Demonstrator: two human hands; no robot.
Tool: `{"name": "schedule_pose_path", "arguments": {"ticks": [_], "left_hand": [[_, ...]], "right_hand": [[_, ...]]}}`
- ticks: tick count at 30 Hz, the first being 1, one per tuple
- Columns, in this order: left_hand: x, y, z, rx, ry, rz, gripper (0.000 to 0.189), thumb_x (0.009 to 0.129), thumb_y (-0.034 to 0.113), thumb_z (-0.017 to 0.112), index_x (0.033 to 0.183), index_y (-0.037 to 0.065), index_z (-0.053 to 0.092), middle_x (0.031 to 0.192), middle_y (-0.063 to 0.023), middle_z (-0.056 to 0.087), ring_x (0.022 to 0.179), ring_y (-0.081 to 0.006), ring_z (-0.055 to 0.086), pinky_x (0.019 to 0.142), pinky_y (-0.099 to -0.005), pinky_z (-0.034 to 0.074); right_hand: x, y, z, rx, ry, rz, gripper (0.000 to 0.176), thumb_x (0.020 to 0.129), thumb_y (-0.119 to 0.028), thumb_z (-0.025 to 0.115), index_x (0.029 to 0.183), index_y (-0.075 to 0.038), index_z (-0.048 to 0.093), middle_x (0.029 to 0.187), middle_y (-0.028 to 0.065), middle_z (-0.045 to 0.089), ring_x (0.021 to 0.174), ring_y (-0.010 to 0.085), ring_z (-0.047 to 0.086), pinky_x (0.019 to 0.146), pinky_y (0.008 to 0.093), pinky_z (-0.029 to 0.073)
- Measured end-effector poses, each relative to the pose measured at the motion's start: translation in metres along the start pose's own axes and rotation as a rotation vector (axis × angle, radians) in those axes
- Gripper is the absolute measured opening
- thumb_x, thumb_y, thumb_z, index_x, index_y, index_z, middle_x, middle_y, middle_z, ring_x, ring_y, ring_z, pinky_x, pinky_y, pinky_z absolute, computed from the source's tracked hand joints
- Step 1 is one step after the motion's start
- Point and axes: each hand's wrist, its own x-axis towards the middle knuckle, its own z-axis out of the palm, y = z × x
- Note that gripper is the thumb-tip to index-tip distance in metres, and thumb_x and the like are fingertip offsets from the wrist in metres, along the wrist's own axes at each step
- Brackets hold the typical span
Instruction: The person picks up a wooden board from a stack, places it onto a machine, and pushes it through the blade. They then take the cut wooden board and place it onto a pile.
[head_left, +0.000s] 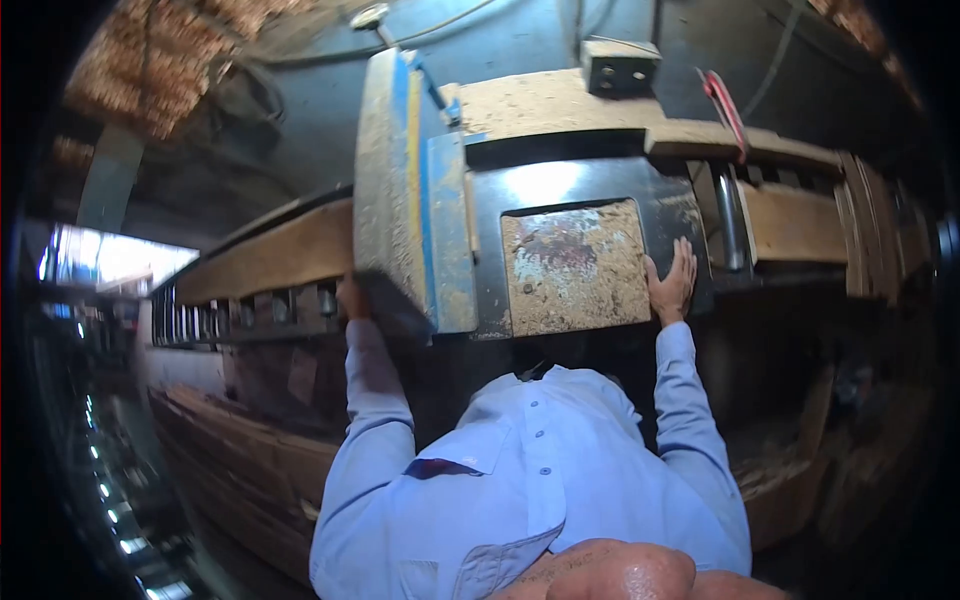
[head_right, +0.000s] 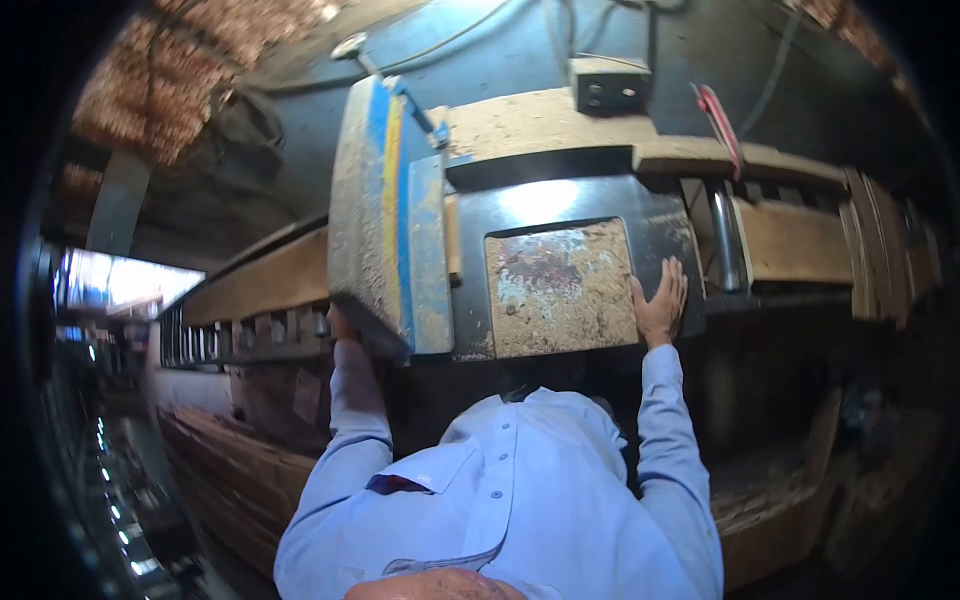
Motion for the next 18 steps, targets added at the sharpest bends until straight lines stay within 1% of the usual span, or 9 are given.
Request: {"name": "schedule_pose_path", "arguments": {"ticks": [1, 5, 10, 11, 13, 14, 16, 17, 18], "left_hand": [[-0.017, -0.001, -0.015, 0.008, 0.019, -0.046, 0.032, 0.087, 0.007, 0.054, 0.117, 0.007, 0.066, 0.088, -0.0218, 0.068, 0.082, -0.0415, 0.066, 0.069, -0.0458, 0.051], [-0.052, 0.07, -0.011, -0.323, -0.087, -0.353, 0.028, 0.091, 0.025, 0.055, 0.105, 0.003, 0.065, 0.09, -0.0204, 0.068, 0.088, -0.0358, 0.067, 0.074, -0.0428, 0.054], [-0.005, 0.046, -0.075, -0.769, -0.287, -0.637, 0.05, 0.096, 0.047, 0.056, 0.091, -0.002, 0.064, 0.092, -0.0186, 0.067, 0.095, -0.0287, 0.068, 0.079, -0.039, 0.056], [-0.003, 0.056, -0.08, -0.854, -0.332, -0.688, 0.056, 0.097, 0.052, 0.056, 0.088, -0.003, 0.064, 0.093, -0.0183, 0.067, 0.096, -0.0273, 0.068, 0.08, -0.0382, 0.057], [0.012, -0.01, -0.054, -1.108, -0.224, -0.67, 0.06, 0.095, 0.047, 0.06, 0.103, -0.012, 0.058, 0.109, -0.0267, 0.063, 0.105, -0.0337, 0.064, 0.079, -0.0382, 0.058], [0.022, -0.023, -0.052, -1.111, -0.251, -0.654, 0.06, 0.095, 0.047, 0.06, 0.103, -0.012, 0.058, 0.109, -0.0267, 0.063, 0.105, -0.0337, 0.064, 0.079, -0.0382, 0.058], [0.04, -0.031, -0.042, -1.372, -0.019, -0.856, 0.07, 0.093, 0.044, 0.065, 0.12, -0.018, 0.047, 0.124, -0.0311, 0.054, 0.108, -0.0388, 0.062, 0.076, -0.0406, 0.059], [0.045, -0.029, -0.035, -1.379, -0.049, -0.847, 0.07, 0.093, 0.044, 0.065, 0.12, -0.018, 0.047, 0.124, -0.0311, 0.054, 0.108, -0.0388, 0.062, 0.076, -0.0406, 0.059], [0.046, -0.026, -0.031, -1.24, -0.057, -0.869, 0.074, 0.093, 0.043, 0.065, 0.126, -0.019, 0.041, 0.131, -0.0321, 0.048, 0.11, -0.0409, 0.06, 0.078, -0.0423, 0.058]], "right_hand": [[0.002, 0.0, -0.002, 0.007, -0.021, -0.045, 0.075, 0.089, -0.045, 0.067, 0.142, 0.002, 0.042, 0.15, 0.0204, 0.041, 0.143, 0.0339, 0.033, 0.12, 0.0461, 0.021], [-0.001, 0.0, 0.005, -0.041, -0.01, -0.037, 0.075, 0.089, -0.047, 0.065, 0.142, 0.001, 0.042, 0.151, 0.0199, 0.039, 0.143, 0.0335, 0.032, 0.12, 0.0457, 0.021], [-0.002, 0.007, 0.009, -0.048, -0.027, -0.027, 0.076, 0.089, -0.048, 0.065, 0.143, 0.0, 0.041, 0.153, 0.0188, 0.037, 0.145, 0.032, 0.029, 0.12, 0.0459, 0.019], [-0.003, 0.007, 0.009, -0.05, -0.025, -0.024, 0.076, 0.089, -0.048, 0.065, 0.143, 0.0, 0.041, 0.153, 0.0188, 0.037, 0.145, 0.032, 0.029, 0.12, 0.0459, 0.019], [-0.001, 0.006, 0.01, -0.083, -0.04, 0.0, 0.078, 0.087, -0.049, 0.066, 0.144, -0.001, 0.041, 0.154, 0.018, 0.036, 0.146, 0.031, 0.027, 0.121, 0.0467, 0.016], [-0.002, 0.004, 0.009, -0.092, -0.026, 0.025, 0.078, 0.087, -0.049, 0.066, 0.144, -0.001, 0.041, 0.154, 0.018, 0.036, 0.146, 0.031, 0.027, 0.121, 0.0467, 0.016], [0.002, -0.001, 0.005, -0.115, -0.047, 0.052, 0.081, 0.085, -0.051, 0.067, 0.144, -0.002, 0.041, 0.155, 0.0173, 0.034, 0.147, 0.0302, 0.026, 0.121, 0.0472, 0.013], [0.004, 0.0, 0.006, -0.133, -0.048, 0.063, 0.084, 0.085, -0.055, 0.066, 0.144, -0.003, 0.04, 0.156, 0.0165, 0.033, 0.147, 0.0288, 0.025, 0.122, 0.0468, 0.011], [0.005, -0.001, 0.005, -0.143, -0.037, 0.079, 0.084, 0.085, -0.055, 0.066, 0.144, -0.003, 0.04, 0.156, 0.0165, 0.033, 0.147, 0.0288, 0.025, 0.122, 0.0468, 0.011]]}}
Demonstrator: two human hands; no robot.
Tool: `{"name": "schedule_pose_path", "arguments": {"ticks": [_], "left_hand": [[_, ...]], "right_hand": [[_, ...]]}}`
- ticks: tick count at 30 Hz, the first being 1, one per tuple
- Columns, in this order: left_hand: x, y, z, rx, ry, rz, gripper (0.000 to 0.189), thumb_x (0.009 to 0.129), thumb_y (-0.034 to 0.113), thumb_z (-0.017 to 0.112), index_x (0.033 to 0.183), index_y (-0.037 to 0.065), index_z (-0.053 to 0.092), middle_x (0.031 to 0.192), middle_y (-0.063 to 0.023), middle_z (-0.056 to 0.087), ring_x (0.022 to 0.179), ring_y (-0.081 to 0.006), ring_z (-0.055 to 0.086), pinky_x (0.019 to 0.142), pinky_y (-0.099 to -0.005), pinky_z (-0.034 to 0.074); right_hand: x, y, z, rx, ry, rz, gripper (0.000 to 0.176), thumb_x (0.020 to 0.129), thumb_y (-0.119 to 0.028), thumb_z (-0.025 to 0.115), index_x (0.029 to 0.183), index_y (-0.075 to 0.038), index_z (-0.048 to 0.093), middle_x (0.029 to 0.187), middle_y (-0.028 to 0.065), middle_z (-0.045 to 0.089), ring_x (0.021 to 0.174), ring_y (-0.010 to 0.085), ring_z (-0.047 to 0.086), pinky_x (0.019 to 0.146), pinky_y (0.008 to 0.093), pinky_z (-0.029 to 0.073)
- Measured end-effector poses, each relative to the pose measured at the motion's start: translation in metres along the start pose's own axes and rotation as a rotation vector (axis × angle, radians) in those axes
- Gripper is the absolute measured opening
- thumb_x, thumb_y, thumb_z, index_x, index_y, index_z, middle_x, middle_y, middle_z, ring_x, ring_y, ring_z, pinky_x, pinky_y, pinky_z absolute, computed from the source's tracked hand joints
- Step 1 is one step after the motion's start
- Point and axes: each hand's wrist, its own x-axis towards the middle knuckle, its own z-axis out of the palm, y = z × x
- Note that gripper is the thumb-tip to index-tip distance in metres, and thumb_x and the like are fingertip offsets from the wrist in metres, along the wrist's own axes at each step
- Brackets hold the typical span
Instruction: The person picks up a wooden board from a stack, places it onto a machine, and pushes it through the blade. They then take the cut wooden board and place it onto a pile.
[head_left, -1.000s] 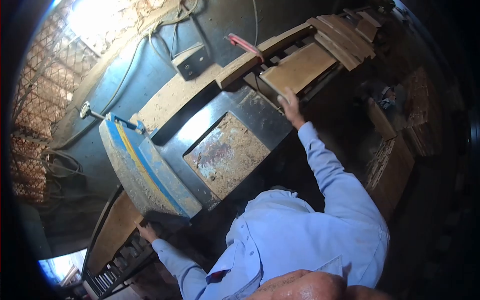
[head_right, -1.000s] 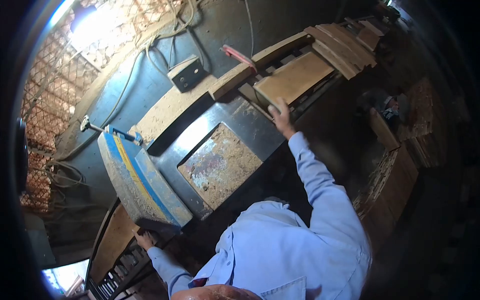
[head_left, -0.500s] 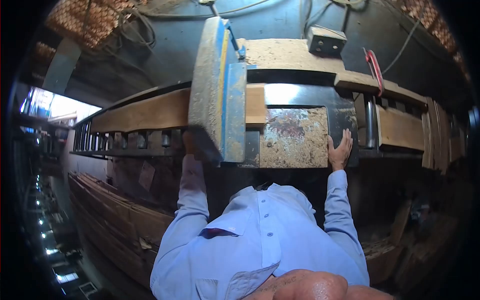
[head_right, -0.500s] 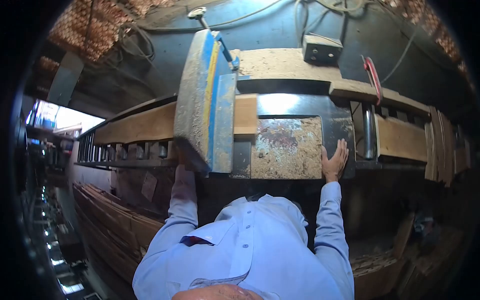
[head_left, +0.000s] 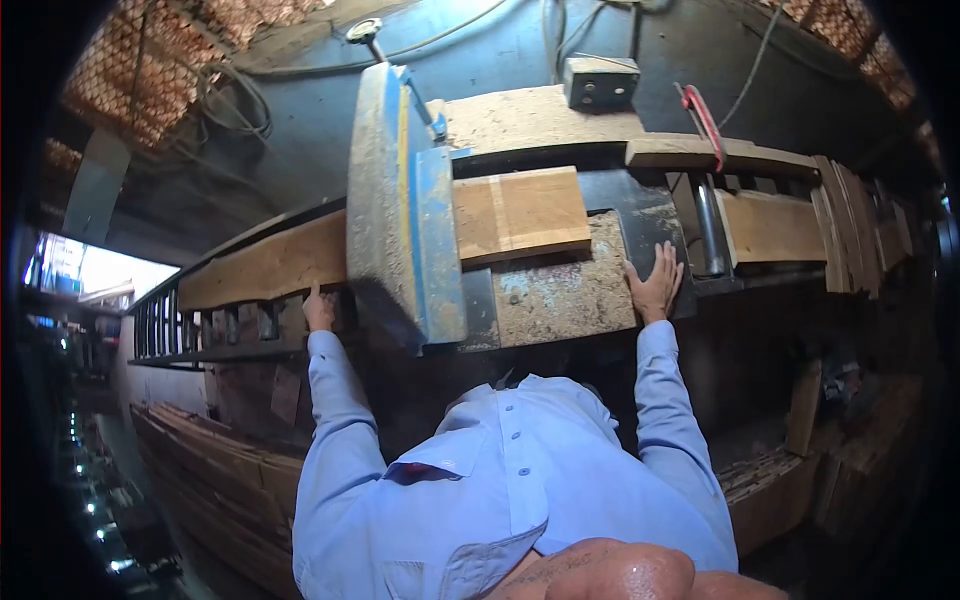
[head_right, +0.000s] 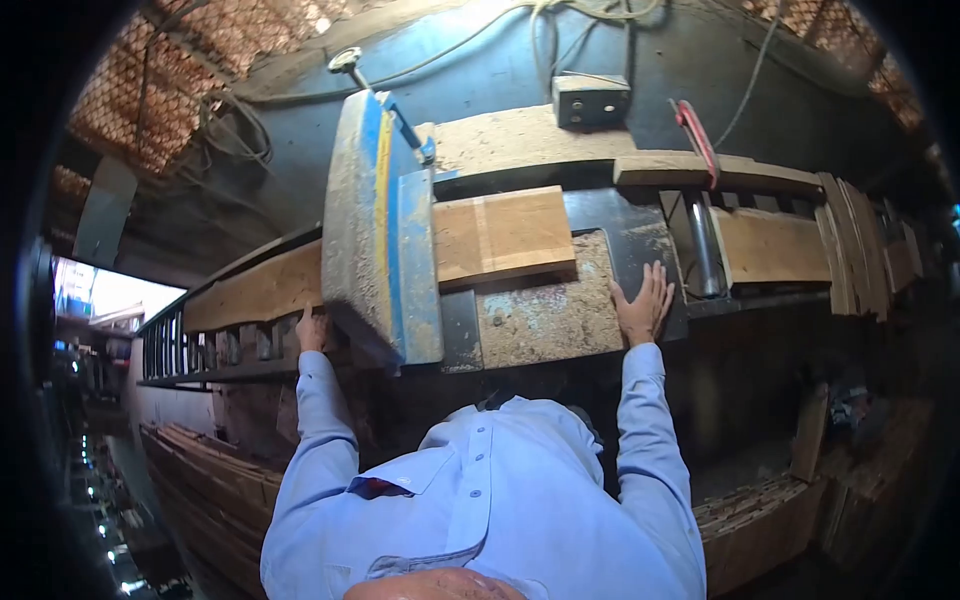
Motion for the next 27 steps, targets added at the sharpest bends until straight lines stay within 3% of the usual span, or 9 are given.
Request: {"name": "schedule_pose_path", "arguments": {"ticks": [5, 7, 10, 16, 19, 22, 23, 24, 27], "left_hand": [[-0.012, -0.006, 0.016, 0.15, 0.129, -0.025, 0.07, 0.093, 0.037, 0.066, 0.134, -0.013, 0.039, 0.122, -0.0317, 0.057, 0.101, -0.0417, 0.063, 0.078, -0.0448, 0.056], [-0.029, -0.006, 0.018, 1.34, -0.121, 0.623, 0.056, 0.093, 0.029, 0.064, 0.137, -0.001, 0.045, 0.099, -0.0296, 0.066, 0.087, -0.0429, 0.066, 0.072, -0.0467, 0.053], [-0.01, -0.037, 0.011, 1.526, -0.177, 1.029, 0.047, 0.089, 0.012, 0.061, 0.135, 0.009, 0.051, 0.08, -0.0286, 0.064, 0.077, -0.0456, 0.064, 0.068, -0.0503, 0.048], [0.003, -0.083, 0.005, 0.936, -0.328, 0.836, 0.051, 0.079, -0.007, 0.054, 0.128, 0.007, 0.057, 0.074, -0.0247, 0.059, 0.07, -0.0465, 0.06, 0.062, -0.0515, 0.043], [-0.002, -0.105, 0.009, 0.721, -0.335, 0.954, 0.033, 0.087, 0.005, 0.056, 0.119, 0.006, 0.062, 0.068, -0.0216, 0.057, 0.064, -0.043, 0.058, 0.058, -0.0489, 0.042], [-0.063, -0.054, 0.069, 1.009, -0.115, 0.25, 0.036, 0.102, 0.032, 0.044, 0.099, 0.005, 0.068, 0.06, -0.0196, 0.055, 0.058, -0.0378, 0.057, 0.053, -0.0479, 0.04], [-0.04, -0.082, 0.053, 1.114, -0.177, 0.808, 0.028, 0.1, 0.025, 0.045, 0.104, 0.008, 0.067, 0.067, -0.019, 0.06, 0.063, -0.0378, 0.061, 0.055, -0.049, 0.043], [-0.046, -0.078, 0.041, 1.334, -0.184, 0.928, 0.024, 0.096, 0.019, 0.047, 0.11, 0.014, 0.066, 0.074, -0.0197, 0.063, 0.071, -0.0385, 0.063, 0.061, -0.0506, 0.047], [-0.078, -0.036, 0.058, 1.173, -0.25, 0.752, 0.026, 0.099, 0.025, 0.048, 0.119, 0.024, 0.064, 0.074, -0.024, 0.06, 0.072, -0.0385, 0.063, 0.067, -0.0483, 0.049]], "right_hand": [[0.01, -0.005, 0.003, -0.031, 0.002, 0.056, 0.09, 0.084, -0.067, 0.06, 0.146, -0.006, 0.04, 0.157, 0.0148, 0.031, 0.148, 0.0274, 0.024, 0.122, 0.0473, 0.01], [0.018, -0.003, 0.006, 0.011, -0.006, 0.078, 0.094, 0.081, -0.075, 0.056, 0.145, -0.007, 0.041, 0.157, 0.0149, 0.032, 0.148, 0.0282, 0.023, 0.121, 0.0484, 0.008], [0.031, -0.007, 0.014, 0.014, -0.001, 0.116, 0.096, 0.081, -0.077, 0.054, 0.145, -0.007, 0.041, 0.157, 0.0146, 0.032, 0.148, 0.0282, 0.022, 0.121, 0.0494, 0.007], [0.056, -0.018, 0.026, -0.005, 0.018, 0.133, 0.095, 0.08, -0.077, 0.055, 0.143, -0.007, 0.044, 0.156, 0.0144, 0.033, 0.149, 0.028, 0.021, 0.121, 0.0506, 0.007], [0.059, -0.013, 0.037, -0.014, 0.041, 0.134, 0.088, 0.084, -0.071, 0.056, 0.143, -0.007, 0.044, 0.154, 0.0151, 0.036, 0.148, 0.0287, 0.023, 0.12, 0.0514, 0.01], [0.065, -0.019, 0.027, -0.141, 0.117, 0.01, 0.068, 0.082, -0.06, 0.065, 0.124, -0.007, 0.059, 0.136, 0.0155, 0.054, 0.131, 0.0327, 0.045, 0.104, 0.0502, 0.034], [0.066, -0.025, 0.024, -0.121, 0.103, 0.012, 0.065, 0.083, -0.059, 0.065, 0.123, -0.008, 0.06, 0.132, 0.0156, 0.055, 0.126, 0.0338, 0.049, 0.101, 0.0499, 0.037], [0.064, -0.028, 0.024, -0.067, 0.128, 0.001, 0.065, 0.083, -0.058, 0.064, 0.122, -0.006, 0.06, 0.13, 0.015, 0.056, 0.123, 0.0346, 0.051, 0.101, 0.0492, 0.037], [0.067, 0.0, 0.055, -0.075, 0.103, 0.044, 0.073, 0.087, -0.064, 0.058, 0.131, -0.005, 0.057, 0.144, 0.0143, 0.049, 0.138, 0.03, 0.04, 0.113, 0.0514, 0.025]]}}
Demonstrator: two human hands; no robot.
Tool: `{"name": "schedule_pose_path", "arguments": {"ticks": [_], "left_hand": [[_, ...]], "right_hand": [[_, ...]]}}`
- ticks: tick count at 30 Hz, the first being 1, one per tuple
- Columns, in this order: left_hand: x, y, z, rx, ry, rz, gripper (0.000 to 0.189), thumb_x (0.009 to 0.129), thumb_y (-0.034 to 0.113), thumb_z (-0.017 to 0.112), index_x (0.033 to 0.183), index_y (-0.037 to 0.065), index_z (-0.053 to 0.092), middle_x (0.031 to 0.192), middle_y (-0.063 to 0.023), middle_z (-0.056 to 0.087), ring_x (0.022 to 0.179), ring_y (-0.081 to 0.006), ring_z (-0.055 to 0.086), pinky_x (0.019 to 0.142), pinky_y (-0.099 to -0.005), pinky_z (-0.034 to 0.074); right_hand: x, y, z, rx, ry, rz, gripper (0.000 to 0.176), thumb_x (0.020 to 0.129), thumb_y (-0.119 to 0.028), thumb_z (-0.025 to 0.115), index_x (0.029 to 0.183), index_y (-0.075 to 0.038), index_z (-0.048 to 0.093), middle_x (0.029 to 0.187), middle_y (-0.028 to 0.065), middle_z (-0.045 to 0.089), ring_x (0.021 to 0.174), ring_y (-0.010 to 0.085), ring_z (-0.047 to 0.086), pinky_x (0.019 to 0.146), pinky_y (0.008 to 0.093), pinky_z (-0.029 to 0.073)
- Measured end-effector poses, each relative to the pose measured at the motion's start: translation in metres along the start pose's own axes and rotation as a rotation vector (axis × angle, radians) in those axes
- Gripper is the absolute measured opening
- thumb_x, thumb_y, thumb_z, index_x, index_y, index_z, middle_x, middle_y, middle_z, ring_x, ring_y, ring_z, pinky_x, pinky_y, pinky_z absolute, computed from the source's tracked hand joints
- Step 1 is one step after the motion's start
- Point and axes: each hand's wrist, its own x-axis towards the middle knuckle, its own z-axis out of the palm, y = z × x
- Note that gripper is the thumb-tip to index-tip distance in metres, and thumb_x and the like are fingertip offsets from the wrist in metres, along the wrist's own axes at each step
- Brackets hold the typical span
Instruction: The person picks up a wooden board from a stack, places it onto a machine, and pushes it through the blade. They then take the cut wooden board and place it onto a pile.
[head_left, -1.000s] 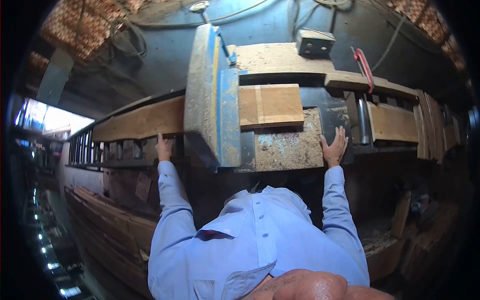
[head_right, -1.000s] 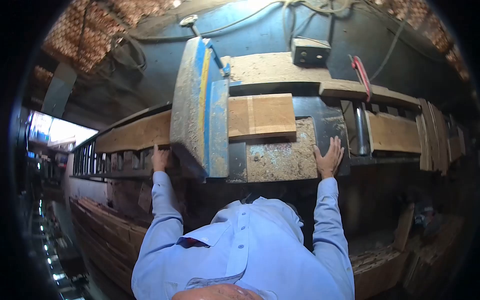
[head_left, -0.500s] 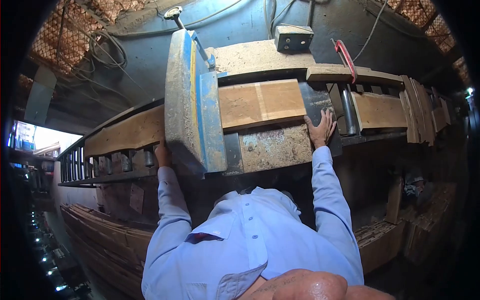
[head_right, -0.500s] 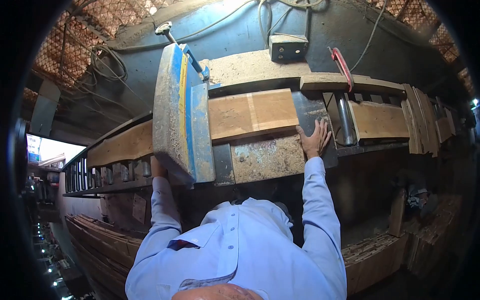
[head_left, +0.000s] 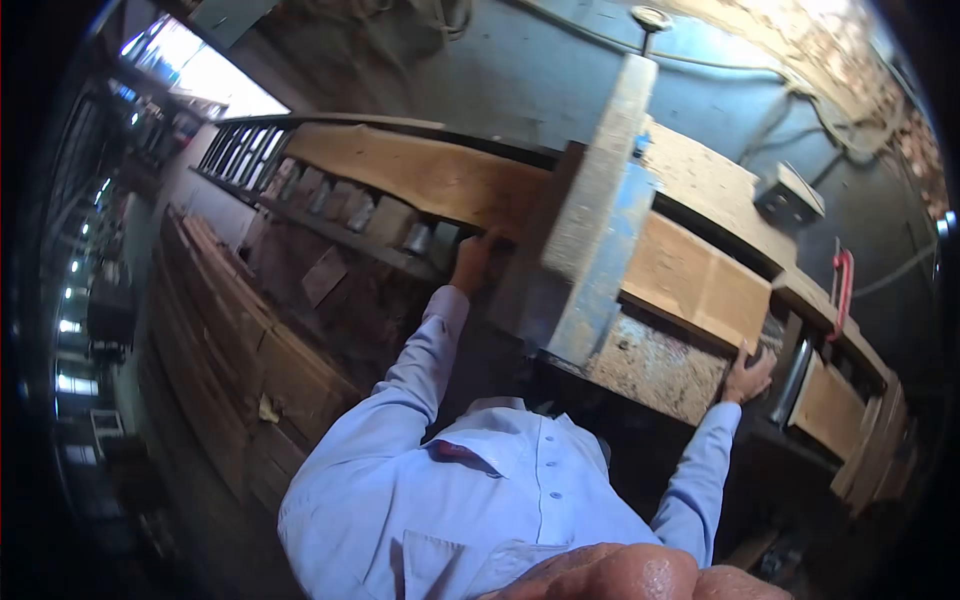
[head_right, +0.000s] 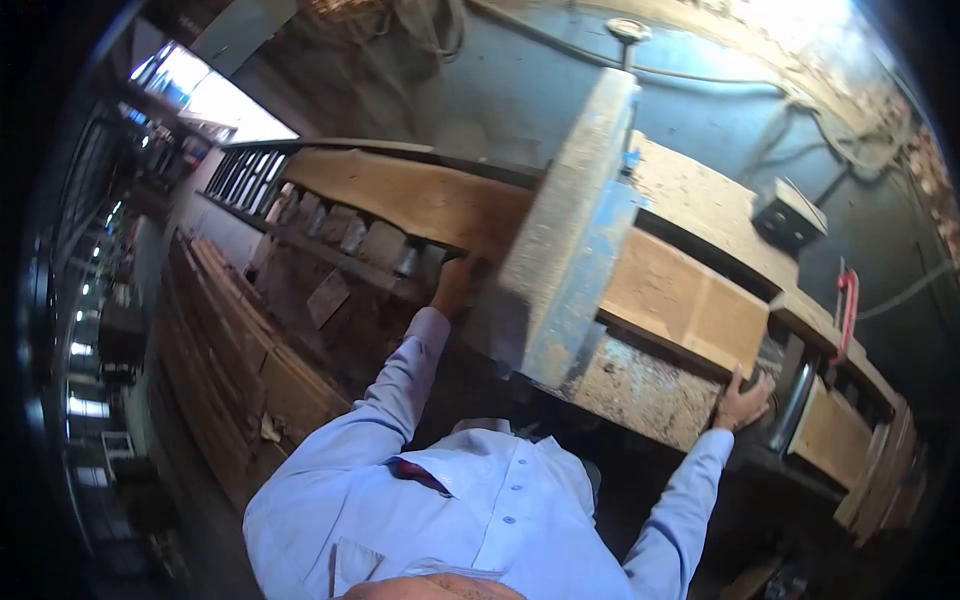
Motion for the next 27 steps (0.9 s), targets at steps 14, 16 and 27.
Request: {"name": "schedule_pose_path", "arguments": {"ticks": [14, 16, 27], "left_hand": [[0.022, -0.031, -0.046, -0.949, 0.401, -0.733, 0.068, 0.094, 0.047, 0.062, 0.13, -0.009, 0.048, 0.099, -0.0185, 0.062, 0.078, -0.0251, 0.067, 0.052, -0.0359, 0.059], [0.023, -0.035, -0.04, -0.938, 0.478, -0.761, 0.075, 0.093, 0.047, 0.063, 0.138, -0.009, 0.043, 0.101, -0.0181, 0.061, 0.074, -0.0237, 0.064, 0.05, -0.0348, 0.059], [0.027, -0.042, -0.041, -1.034, 0.386, -0.786, 0.055, 0.093, 0.044, 0.065, 0.121, -0.002, 0.054, 0.092, -0.0132, 0.064, 0.074, -0.0239, 0.068, 0.051, -0.0331, 0.059]], "right_hand": [[-0.002, 0.005, 0.006, 0.039, -0.073, 0.09, 0.081, 0.087, -0.069, 0.054, 0.139, -0.006, 0.052, 0.152, 0.0135, 0.042, 0.147, 0.0252, 0.028, 0.118, 0.0524, 0.014], [-0.001, 0.004, 0.003, 0.049, -0.073, 0.081, 0.082, 0.087, -0.07, 0.054, 0.139, -0.006, 0.051, 0.152, 0.0137, 0.042, 0.147, 0.0255, 0.028, 0.118, 0.0529, 0.014], [-0.003, 0.004, 0.002, 0.026, -0.067, 0.077, 0.08, 0.086, -0.07, 0.055, 0.142, -0.012, 0.049, 0.154, 0.0091, 0.04, 0.148, 0.0222, 0.026, 0.12, 0.0513, 0.012]]}}
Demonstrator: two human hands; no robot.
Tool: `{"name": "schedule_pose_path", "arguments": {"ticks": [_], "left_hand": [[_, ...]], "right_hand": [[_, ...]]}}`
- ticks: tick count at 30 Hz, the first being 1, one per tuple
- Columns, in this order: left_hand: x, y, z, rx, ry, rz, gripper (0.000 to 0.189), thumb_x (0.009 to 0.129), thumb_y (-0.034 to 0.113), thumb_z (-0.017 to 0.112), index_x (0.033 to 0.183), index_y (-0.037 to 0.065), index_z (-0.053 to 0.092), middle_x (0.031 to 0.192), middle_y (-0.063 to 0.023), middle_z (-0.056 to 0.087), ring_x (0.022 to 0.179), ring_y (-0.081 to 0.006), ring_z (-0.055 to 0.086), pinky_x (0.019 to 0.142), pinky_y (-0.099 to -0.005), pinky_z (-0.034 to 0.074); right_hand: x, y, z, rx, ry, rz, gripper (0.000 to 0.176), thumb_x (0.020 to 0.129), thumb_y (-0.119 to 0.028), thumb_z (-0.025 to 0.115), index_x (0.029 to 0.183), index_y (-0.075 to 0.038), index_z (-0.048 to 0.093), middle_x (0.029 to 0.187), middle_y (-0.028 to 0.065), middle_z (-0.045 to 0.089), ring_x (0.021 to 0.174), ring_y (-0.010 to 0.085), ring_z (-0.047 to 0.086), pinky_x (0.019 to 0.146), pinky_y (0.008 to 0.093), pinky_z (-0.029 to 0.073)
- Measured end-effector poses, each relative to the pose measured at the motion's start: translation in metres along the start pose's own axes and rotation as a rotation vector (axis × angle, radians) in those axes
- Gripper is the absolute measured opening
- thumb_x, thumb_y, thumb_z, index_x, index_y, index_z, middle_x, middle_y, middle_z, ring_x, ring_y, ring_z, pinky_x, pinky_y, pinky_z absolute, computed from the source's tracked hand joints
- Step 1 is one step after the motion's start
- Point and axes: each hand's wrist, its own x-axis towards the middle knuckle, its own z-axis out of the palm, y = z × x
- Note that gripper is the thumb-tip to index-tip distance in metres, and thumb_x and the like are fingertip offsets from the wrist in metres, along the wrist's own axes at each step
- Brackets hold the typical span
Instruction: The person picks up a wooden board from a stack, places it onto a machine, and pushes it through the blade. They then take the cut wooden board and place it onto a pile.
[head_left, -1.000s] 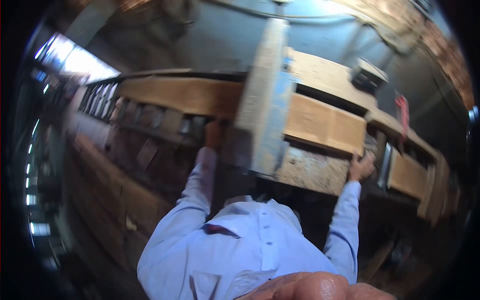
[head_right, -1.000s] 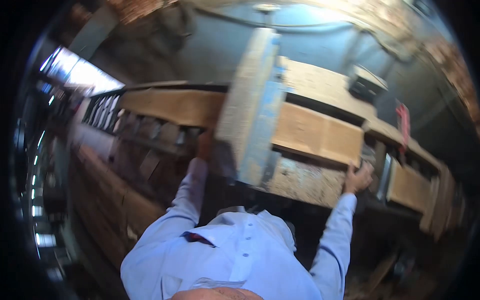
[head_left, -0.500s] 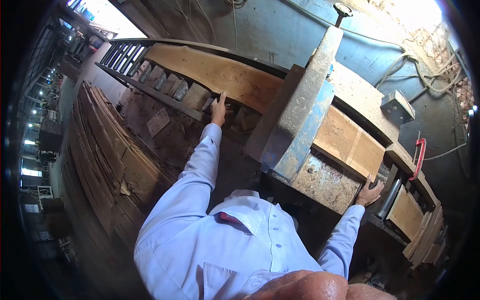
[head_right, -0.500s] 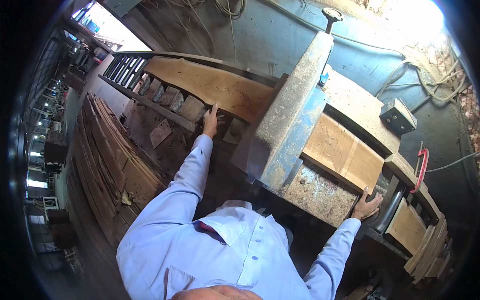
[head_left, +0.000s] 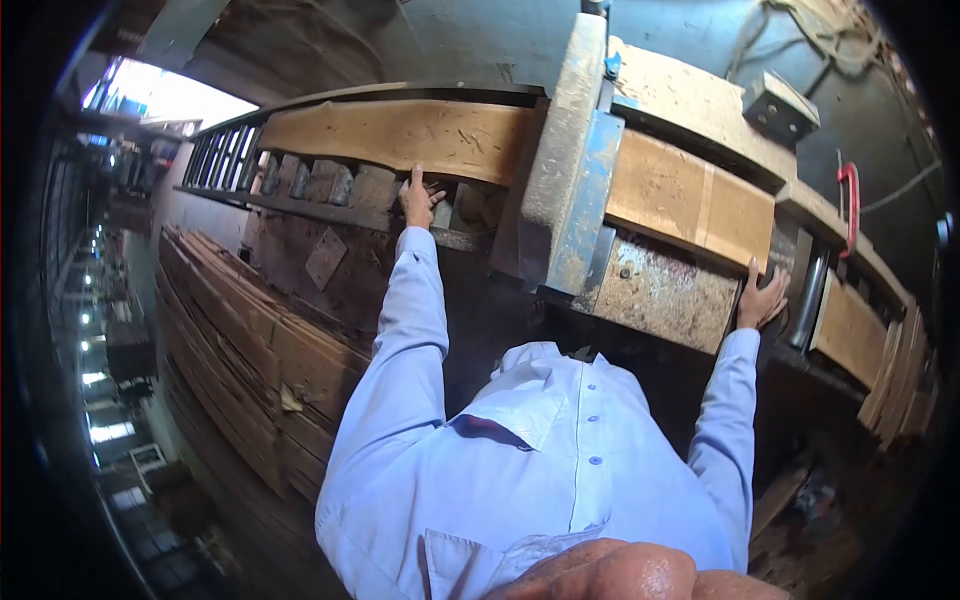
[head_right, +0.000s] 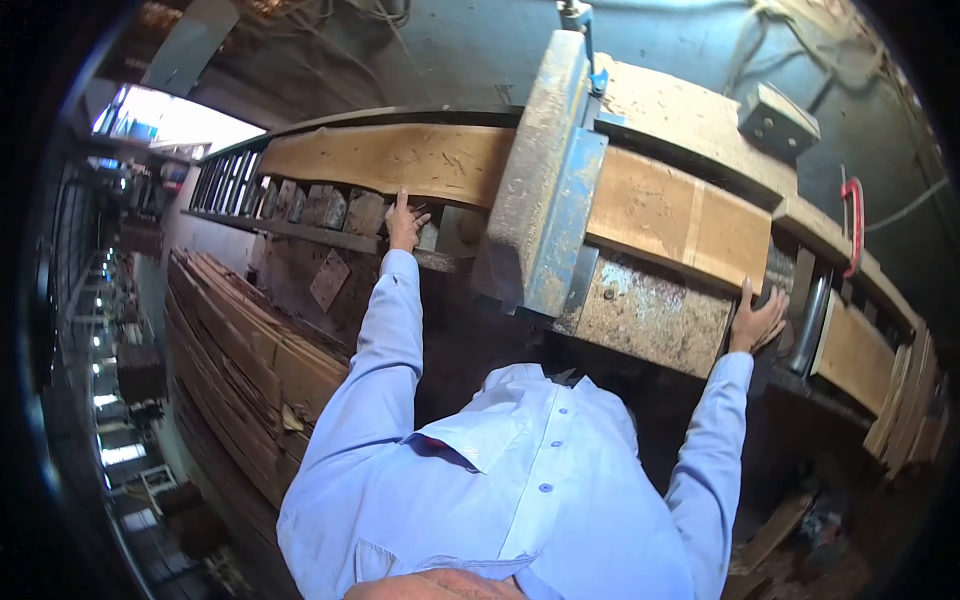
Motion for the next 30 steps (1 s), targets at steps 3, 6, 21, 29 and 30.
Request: {"name": "schedule_pose_path", "arguments": {"ticks": [3, 6, 21, 29, 30], "left_hand": [[-0.001, 0.001, -0.001, -0.007, -0.042, 0.0, 0.056, 0.092, 0.046, 0.065, 0.12, -0.002, 0.054, 0.09, -0.0131, 0.064, 0.073, -0.0234, 0.068, 0.051, -0.0326, 0.059], [-0.001, 0.001, -0.002, -0.024, -0.041, -0.007, 0.055, 0.093, 0.045, 0.064, 0.121, 0.0, 0.053, 0.091, -0.0133, 0.064, 0.073, -0.0232, 0.067, 0.051, -0.0319, 0.059], [-0.006, 0.0, 0.0, 0.031, 0.043, 0.113, 0.069, 0.094, 0.046, 0.061, 0.131, -0.01, 0.048, 0.11, -0.0182, 0.061, 0.064, -0.0225, 0.064, 0.042, -0.0288, 0.055], [-0.006, 0.0, 0.004, 0.041, 0.06, 0.152, 0.063, 0.091, 0.052, 0.062, 0.107, -0.008, 0.058, 0.089, -0.0145, 0.062, 0.059, -0.02, 0.062, 0.043, -0.0322, 0.057], [-0.005, -0.001, 0.004, 0.085, 0.078, 0.144, 0.062, 0.091, 0.052, 0.062, 0.108, -0.007, 0.058, 0.088, -0.0135, 0.062, 0.059, -0.0206, 0.063, 0.042, -0.0321, 0.057]], "right_hand": [[-0.001, -0.004, -0.003, 0.006, -0.001, 0.014, 0.081, 0.086, -0.07, 0.055, 0.142, -0.012, 0.049, 0.154, 0.009, 0.039, 0.148, 0.022, 0.026, 0.12, 0.0513, 0.012], [-0.002, -0.008, -0.008, 0.021, -0.008, 0.019, 0.081, 0.086, -0.07, 0.055, 0.141, -0.011, 0.049, 0.154, 0.0097, 0.04, 0.148, 0.0224, 0.026, 0.12, 0.0514, 0.012], [0.003, -0.002, 0.003, 0.047, 0.019, -0.012, 0.079, 0.089, -0.068, 0.054, 0.135, -0.004, 0.055, 0.149, 0.0137, 0.045, 0.143, 0.027, 0.033, 0.117, 0.0504, 0.018], [-0.053, -0.012, 0.03, 1.307, 0.202, 0.157, 0.022, 0.099, -0.021, 0.057, 0.097, -0.001, 0.064, 0.089, 0.0056, 0.062, 0.083, 0.0157, 0.061, 0.079, 0.0281, 0.054], [-0.075, -0.035, 0.019, 1.335, 0.007, 0.332, 0.018, 0.098, -0.017, 0.056, 0.094, -0.002, 0.065, 0.087, 0.0061, 0.062, 0.08, 0.0173, 0.062, 0.077, 0.0294, 0.054]]}}
